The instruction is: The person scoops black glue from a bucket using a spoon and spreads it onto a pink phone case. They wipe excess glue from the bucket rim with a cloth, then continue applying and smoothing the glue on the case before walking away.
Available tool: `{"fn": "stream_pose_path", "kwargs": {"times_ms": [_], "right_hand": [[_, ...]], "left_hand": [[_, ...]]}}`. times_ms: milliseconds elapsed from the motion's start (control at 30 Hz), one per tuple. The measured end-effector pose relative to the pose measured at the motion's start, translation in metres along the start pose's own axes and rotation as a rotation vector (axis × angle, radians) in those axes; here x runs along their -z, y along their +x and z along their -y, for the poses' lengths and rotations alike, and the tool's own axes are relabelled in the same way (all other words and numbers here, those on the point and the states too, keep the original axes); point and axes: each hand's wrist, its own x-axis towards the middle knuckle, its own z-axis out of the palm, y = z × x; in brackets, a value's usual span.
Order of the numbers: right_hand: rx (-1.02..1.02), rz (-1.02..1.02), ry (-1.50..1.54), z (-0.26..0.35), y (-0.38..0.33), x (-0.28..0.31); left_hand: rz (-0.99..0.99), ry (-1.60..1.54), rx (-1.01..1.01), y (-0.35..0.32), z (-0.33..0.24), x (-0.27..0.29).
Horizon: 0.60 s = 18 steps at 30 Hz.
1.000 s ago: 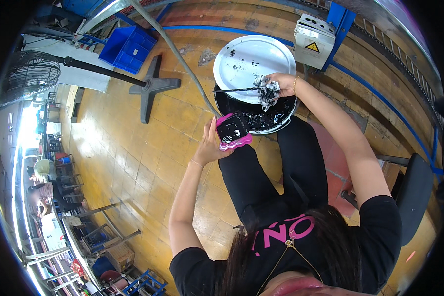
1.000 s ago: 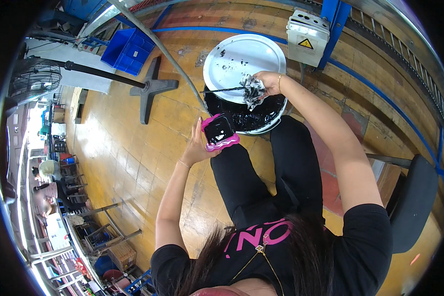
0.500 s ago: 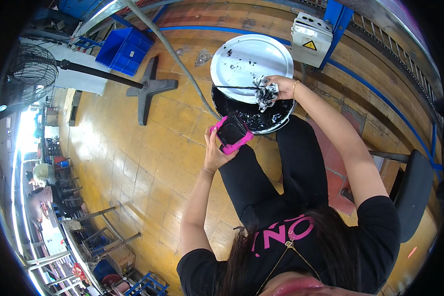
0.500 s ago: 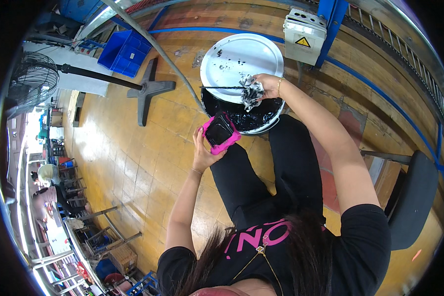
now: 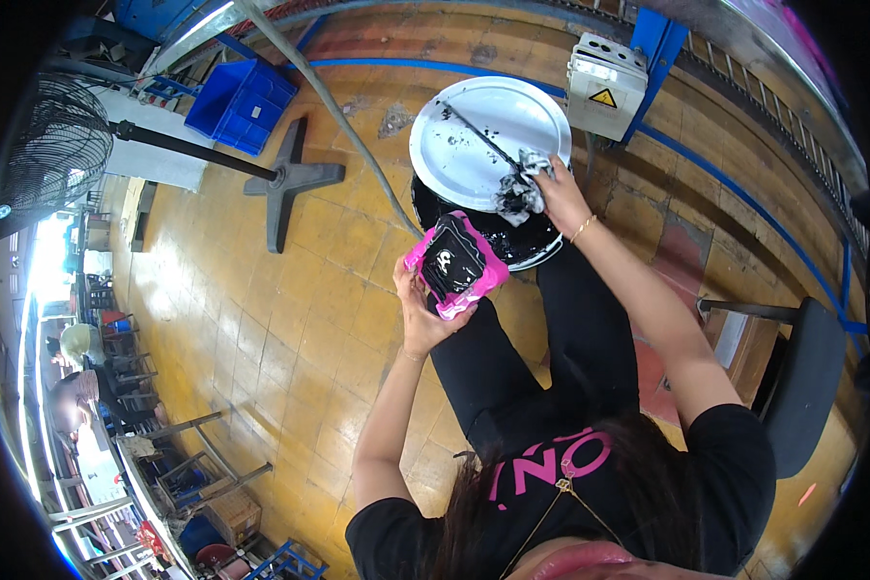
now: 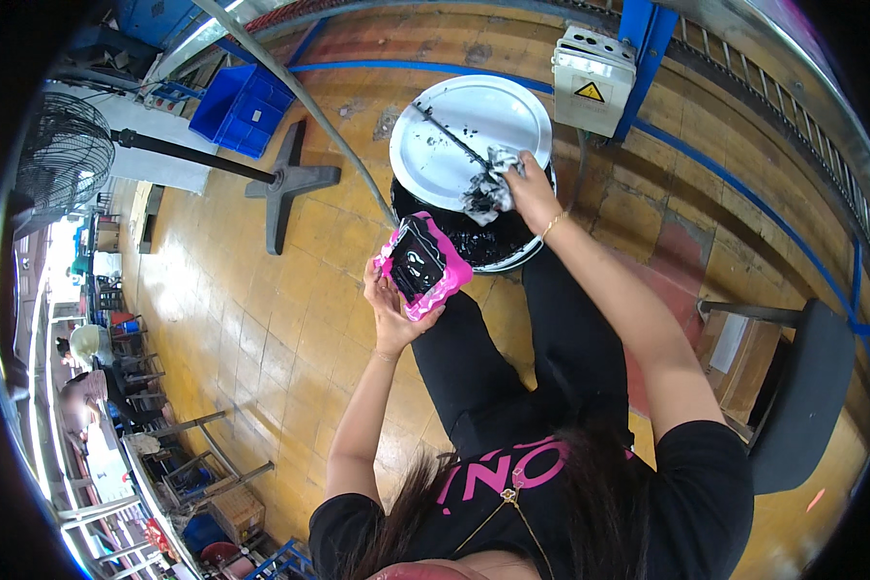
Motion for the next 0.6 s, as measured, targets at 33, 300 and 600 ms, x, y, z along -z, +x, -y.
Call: {"fn": "stream_pose_path", "kwargs": {"times_ms": [33, 300, 600], "right_hand": [[0.076, -0.053, 0.031, -0.010, -0.002, 0.006], [-0.060, -0.008, 0.500, 0.013, -0.073, -0.042], [-0.126, 0.089, 0.650, 0.016, -0.079, -0.024]], "left_hand": [[-0.001, -0.033, -0.013, 0.007, -0.008, -0.004], [0.162, 0.062, -0.107, 0.026, -0.031, -0.010], [0.199, 0.214, -0.113, 0.045, -0.034, -0.020]]}}
